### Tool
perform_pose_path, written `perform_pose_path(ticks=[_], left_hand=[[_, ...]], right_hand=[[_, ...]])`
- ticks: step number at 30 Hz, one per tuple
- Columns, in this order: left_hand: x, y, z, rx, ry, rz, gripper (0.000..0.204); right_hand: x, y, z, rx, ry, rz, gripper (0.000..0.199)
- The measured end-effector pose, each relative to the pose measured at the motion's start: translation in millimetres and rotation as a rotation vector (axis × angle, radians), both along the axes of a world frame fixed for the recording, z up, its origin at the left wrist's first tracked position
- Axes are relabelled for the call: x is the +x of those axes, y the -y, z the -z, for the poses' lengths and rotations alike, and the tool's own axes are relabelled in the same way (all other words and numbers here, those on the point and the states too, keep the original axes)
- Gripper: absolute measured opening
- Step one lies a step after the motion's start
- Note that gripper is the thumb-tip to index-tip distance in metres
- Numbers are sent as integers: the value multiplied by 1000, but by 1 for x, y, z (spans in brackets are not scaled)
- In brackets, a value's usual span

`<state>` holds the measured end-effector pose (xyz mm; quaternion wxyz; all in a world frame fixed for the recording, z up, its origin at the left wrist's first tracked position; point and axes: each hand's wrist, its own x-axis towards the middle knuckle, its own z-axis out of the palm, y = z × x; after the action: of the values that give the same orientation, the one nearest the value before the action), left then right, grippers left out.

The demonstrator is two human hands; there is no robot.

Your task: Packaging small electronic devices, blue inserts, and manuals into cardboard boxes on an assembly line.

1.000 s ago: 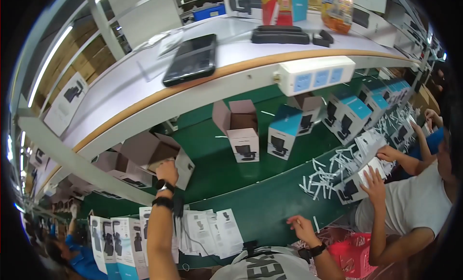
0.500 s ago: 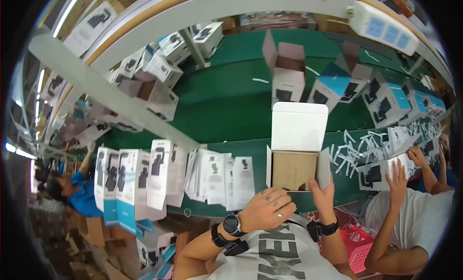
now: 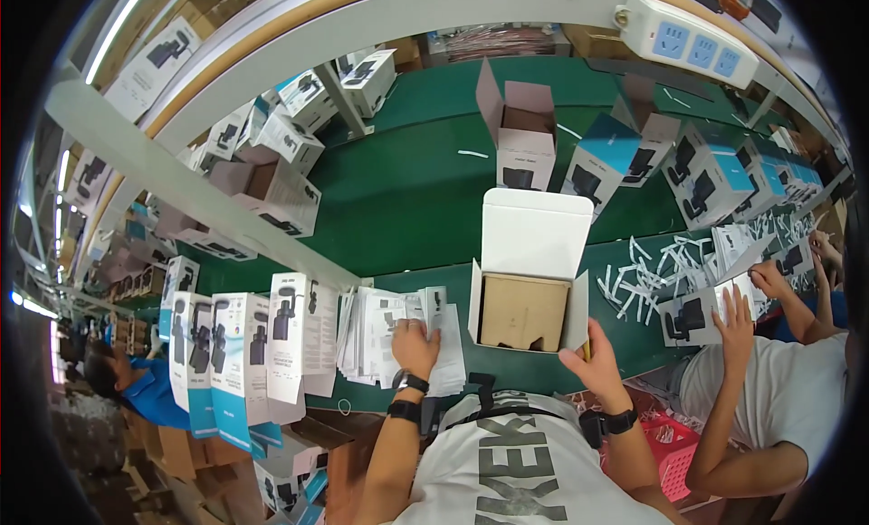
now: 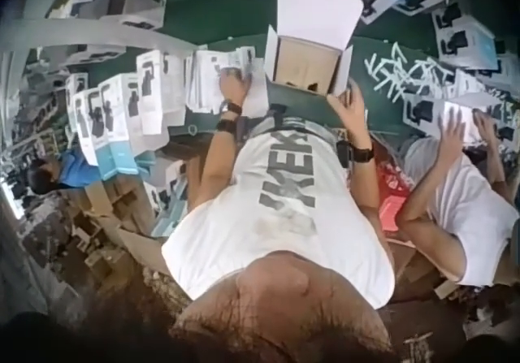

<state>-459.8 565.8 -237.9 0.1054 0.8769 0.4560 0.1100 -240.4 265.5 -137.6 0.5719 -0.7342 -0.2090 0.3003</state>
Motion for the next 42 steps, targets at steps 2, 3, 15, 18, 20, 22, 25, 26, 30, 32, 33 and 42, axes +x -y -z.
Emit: perform_pose_path(ticks=[2, 3, 15, 18, 20, 22, 25, 26, 30, 32, 33, 42], left_hand=[[-10, -16, -6, 424, 424, 157, 30], [-18, -22, -15, -93, 608, -30, 39], [90, 49, -168, -234, 807, 474, 78], [93, 50, -153, -4, 760, 522, 76], [87, 53, -150, 101, 731, 549, 75], [81, 66, -166, -219, 845, 503, 74], [67, 66, -153, -481, 830, 405, 76], [66, 63, -143, -585, 767, 352, 78], [76, 67, -136, -389, 620, 423, 84], [85, 76, -149, -256, 587, 485, 86], [94, 82, -162, -223, 477, 654, 87], [113, 97, -156, 31, 69, 981, 91]], right_hand=[[3, 25, 3, -88, -122, -65, 54], [3, 38, 14, -72, -160, -54, 51], [-25, 45, 51, -85, -91, -220, 34], [-21, 51, 44, -174, 51, -169, 33], [-19, 59, 44, -217, 3, -126, 34], [-18, 65, 39, -246, -31, -95, 34], [-10, 54, 10, -182, -119, -35, 35], [-6, 49, -2, -187, -124, -23, 35], [22, 8, -35, 156, -73, 181, 35], [30, -13, -56, 44, 18, 100, 39], [26, -23, -57, 26, 21, 116, 39], [52, -26, -71, -182, 741, 34, 24]])
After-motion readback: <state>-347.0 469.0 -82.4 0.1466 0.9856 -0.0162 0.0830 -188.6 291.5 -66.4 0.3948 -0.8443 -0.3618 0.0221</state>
